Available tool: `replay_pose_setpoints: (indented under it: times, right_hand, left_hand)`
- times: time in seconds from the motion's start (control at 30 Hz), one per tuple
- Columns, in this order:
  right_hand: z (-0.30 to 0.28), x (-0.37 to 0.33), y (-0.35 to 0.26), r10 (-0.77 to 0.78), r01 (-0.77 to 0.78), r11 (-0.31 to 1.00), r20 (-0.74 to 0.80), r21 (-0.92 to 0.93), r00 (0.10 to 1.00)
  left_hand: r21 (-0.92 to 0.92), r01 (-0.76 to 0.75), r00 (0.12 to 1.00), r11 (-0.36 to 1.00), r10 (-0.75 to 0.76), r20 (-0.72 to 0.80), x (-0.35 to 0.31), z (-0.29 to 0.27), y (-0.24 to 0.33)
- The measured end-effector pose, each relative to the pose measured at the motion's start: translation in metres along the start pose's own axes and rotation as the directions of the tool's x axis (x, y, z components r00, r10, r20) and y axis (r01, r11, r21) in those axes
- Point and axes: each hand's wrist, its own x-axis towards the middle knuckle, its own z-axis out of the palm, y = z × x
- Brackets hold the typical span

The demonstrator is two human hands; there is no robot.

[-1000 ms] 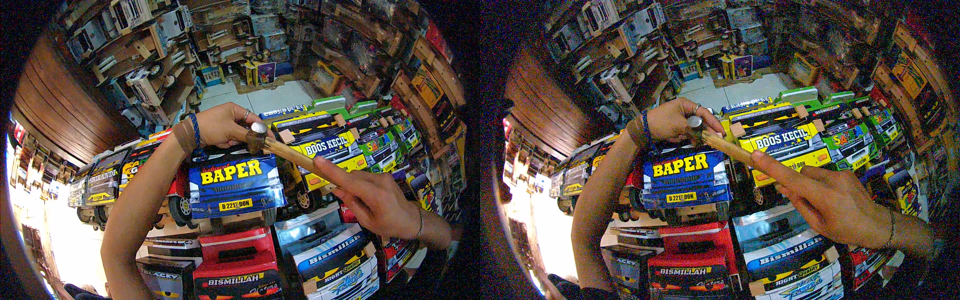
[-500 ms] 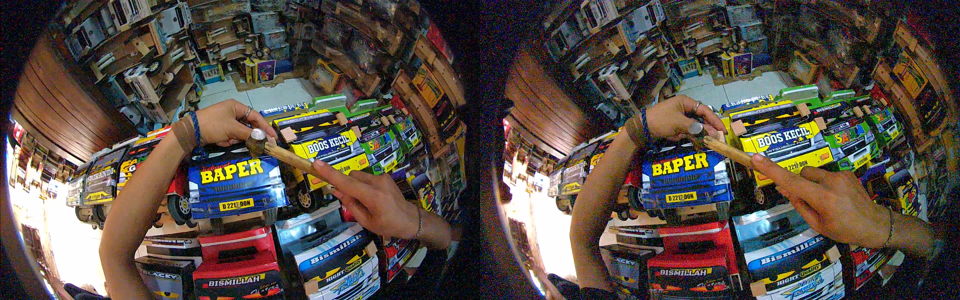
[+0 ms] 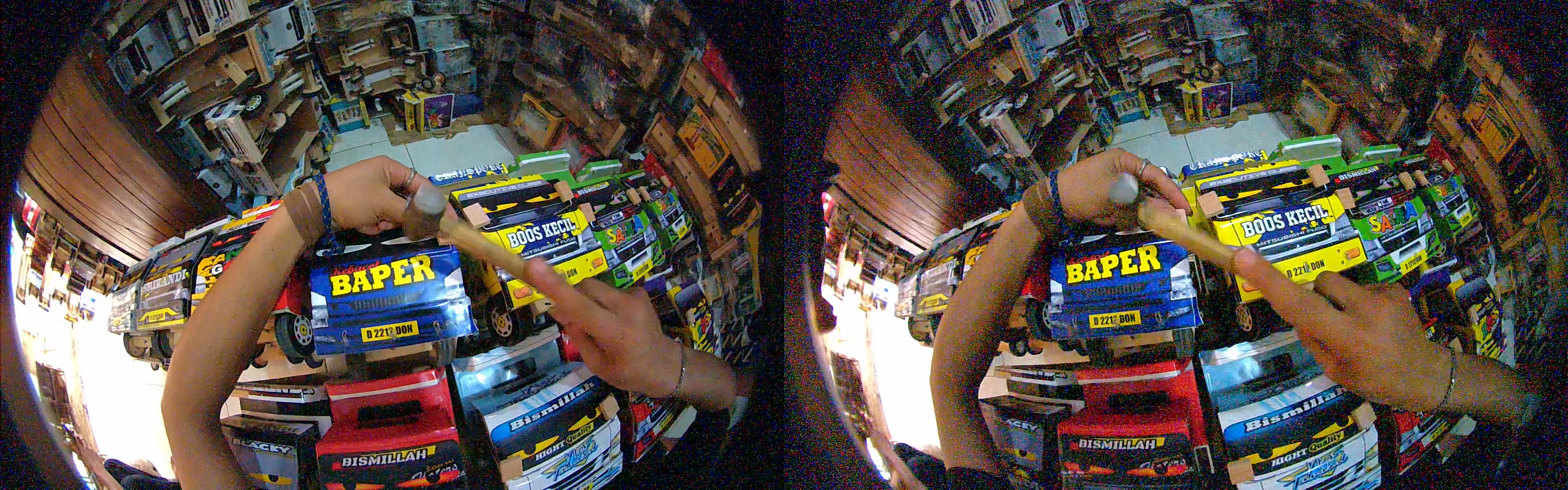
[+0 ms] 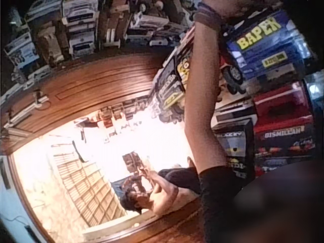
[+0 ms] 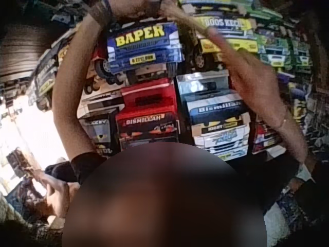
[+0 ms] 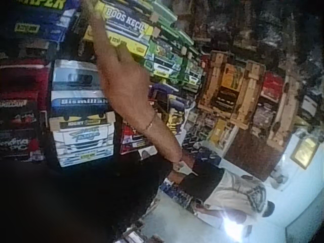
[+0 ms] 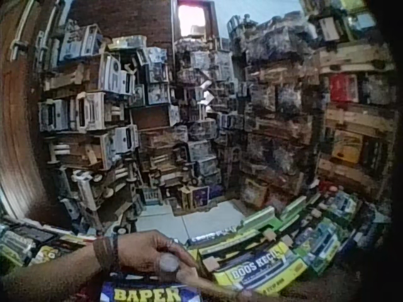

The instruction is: The person assembles small wooden toy trucks by inserting wooden pegs into pre-drilled holes and tapping them with a small hammer. The person handles multiple trucks one at a time, repeatedly picking up pegs from a nearby box and securing them into the truck bodies.

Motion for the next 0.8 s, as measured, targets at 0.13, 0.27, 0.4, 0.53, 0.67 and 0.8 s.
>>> replay_pose_setpoints:
  times: [0.13, 0.27, 0.4, 0.53, 0.67, 0.8]
  right_hand:
    - [0.002, 0.001, 0.001, 0.046, -0.046, 0.998, 0.000, 0.034, 0.999]
    - [0.003, 0.001, 0.002, 0.035, -0.033, 0.997, -0.037, 0.065, 0.999]
    - [0.003, 0.002, 0.001, 0.055, -0.053, 0.998, -0.029, 0.043, 0.998]
    - [0.004, 0.001, 0.001, 0.043, -0.043, 0.999, 0.013, -0.023, 0.999]
    - [0.006, -0.005, 0.006, 0.081, -0.079, 0.996, 0.052, -0.027, 0.995]
    - [0.000, -0.024, 0.017, 0.076, -0.053, 0.996, -0.395, 0.067, 0.916]
  left_hand:
    - [0.053, -0.007, 1.000, 0.999, 0.007, -0.007, -0.002, 0.000, 0.003]
    - [0.068, -0.004, 1.000, 0.998, 0.006, -0.026, -0.005, 0.002, 0.006]
    - [0.023, 0.032, 0.999, 0.999, -0.032, -0.017, -0.002, 0.001, 0.007]
    - [0.132, 0.023, 0.998, 0.991, -0.016, -0.055, -0.001, 0.001, 0.004]
    - [0.001, -0.051, 0.998, 0.999, 0.051, -0.023, -0.001, 0.002, 0.003]
    - [-0.005, -0.054, 0.998, 0.999, 0.054, -0.027, -0.005, 0.005, 0.008]
